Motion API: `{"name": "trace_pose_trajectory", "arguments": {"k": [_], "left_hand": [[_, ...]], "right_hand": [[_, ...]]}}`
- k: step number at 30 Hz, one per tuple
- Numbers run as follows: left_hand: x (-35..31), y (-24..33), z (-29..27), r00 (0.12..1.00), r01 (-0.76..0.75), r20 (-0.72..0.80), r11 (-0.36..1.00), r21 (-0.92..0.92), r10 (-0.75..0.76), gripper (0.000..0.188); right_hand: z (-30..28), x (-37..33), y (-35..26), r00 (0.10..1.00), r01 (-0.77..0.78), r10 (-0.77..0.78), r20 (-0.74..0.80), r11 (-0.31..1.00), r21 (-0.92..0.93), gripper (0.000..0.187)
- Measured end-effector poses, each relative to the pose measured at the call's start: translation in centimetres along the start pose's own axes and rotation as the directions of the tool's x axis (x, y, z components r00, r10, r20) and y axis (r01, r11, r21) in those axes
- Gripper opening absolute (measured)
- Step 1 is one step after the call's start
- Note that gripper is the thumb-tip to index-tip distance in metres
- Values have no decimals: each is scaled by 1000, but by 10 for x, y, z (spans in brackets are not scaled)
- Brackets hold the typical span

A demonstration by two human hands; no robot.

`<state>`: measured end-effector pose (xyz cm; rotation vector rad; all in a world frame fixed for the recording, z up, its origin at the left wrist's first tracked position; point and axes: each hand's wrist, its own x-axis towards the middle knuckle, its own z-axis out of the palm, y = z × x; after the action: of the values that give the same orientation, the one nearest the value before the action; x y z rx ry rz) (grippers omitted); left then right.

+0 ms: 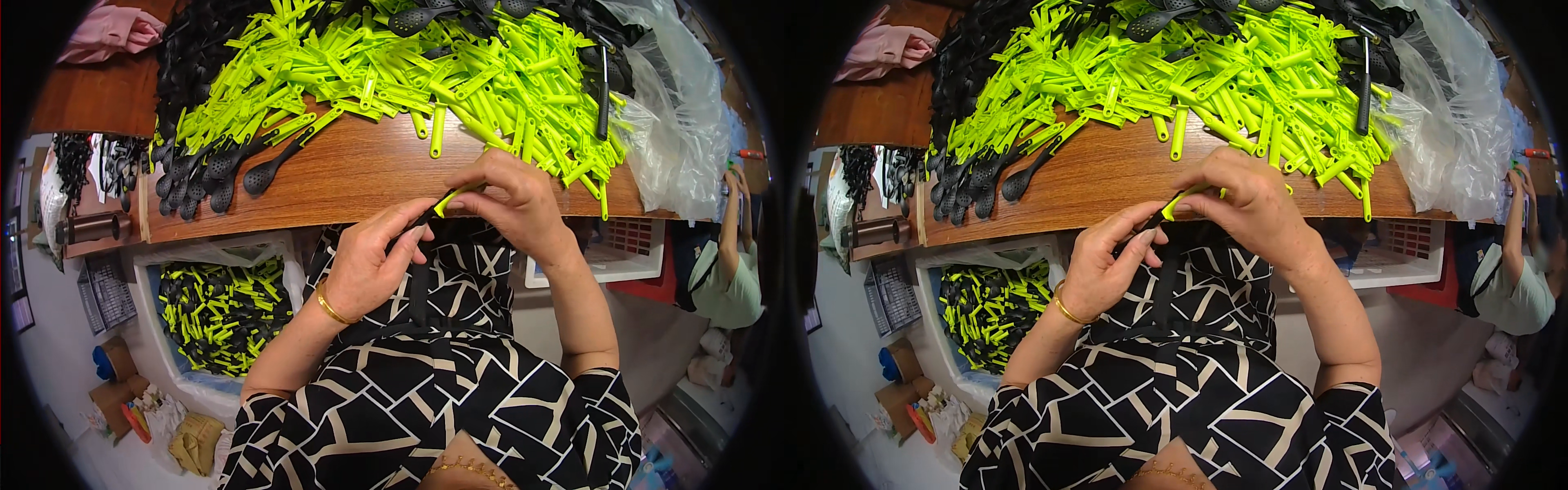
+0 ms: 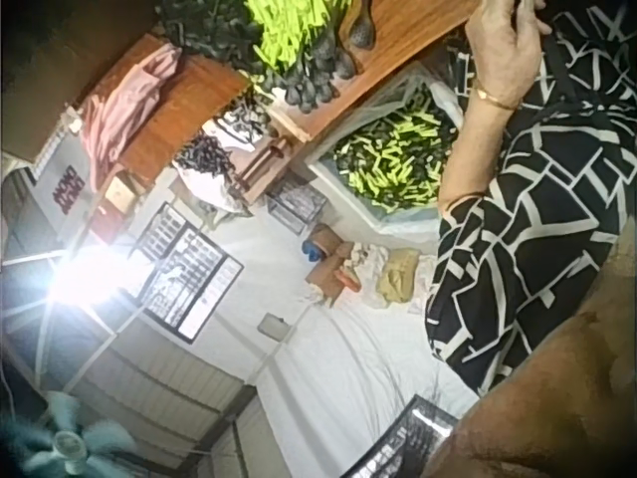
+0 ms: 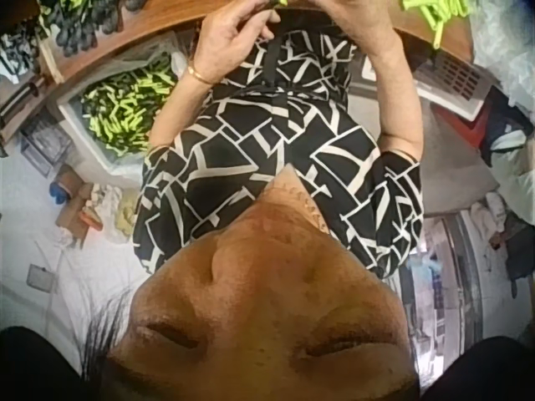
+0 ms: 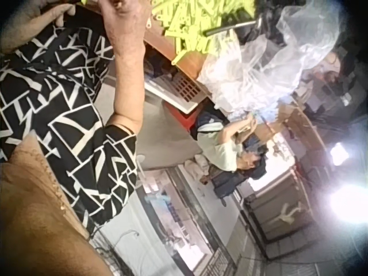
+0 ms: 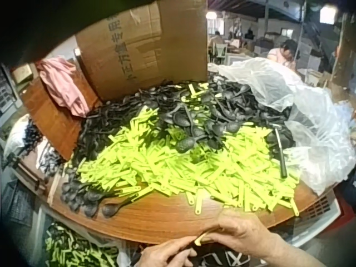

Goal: The person assembles kitchen utensils by inserting neon green plastic handles into black slotted spoon heads. They repeatedly pick a handle and a spoon head, align them, and press them together, then place the completed utensil on the table. The process is continuous and repetitive throughout the clip.

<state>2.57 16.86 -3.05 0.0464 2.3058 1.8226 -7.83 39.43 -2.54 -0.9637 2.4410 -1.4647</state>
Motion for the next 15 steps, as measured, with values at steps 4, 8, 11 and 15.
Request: {"name": "trace_pose_trajectory", "arguments": {"k": [4,8,11,15], "left_hand": [[-10,-18,-3,981,-186,-18,968,168,192,36],[-43,-55,-12,948,316,196,813,-488,-251,40],[-41,-81,-14,900,429,276,789,-439,-337,33],[-34,-100,13,959,256,48,776,-576,-280,24]], "right_hand": [[15,-4,5,980,193,-167,111,934,-300,22],[26,3,10,822,568,-499,275,691,-446,19],[44,9,16,747,665,-580,326,640,-385,17],[42,25,28,759,651,-556,340,673,-352,15]]}}
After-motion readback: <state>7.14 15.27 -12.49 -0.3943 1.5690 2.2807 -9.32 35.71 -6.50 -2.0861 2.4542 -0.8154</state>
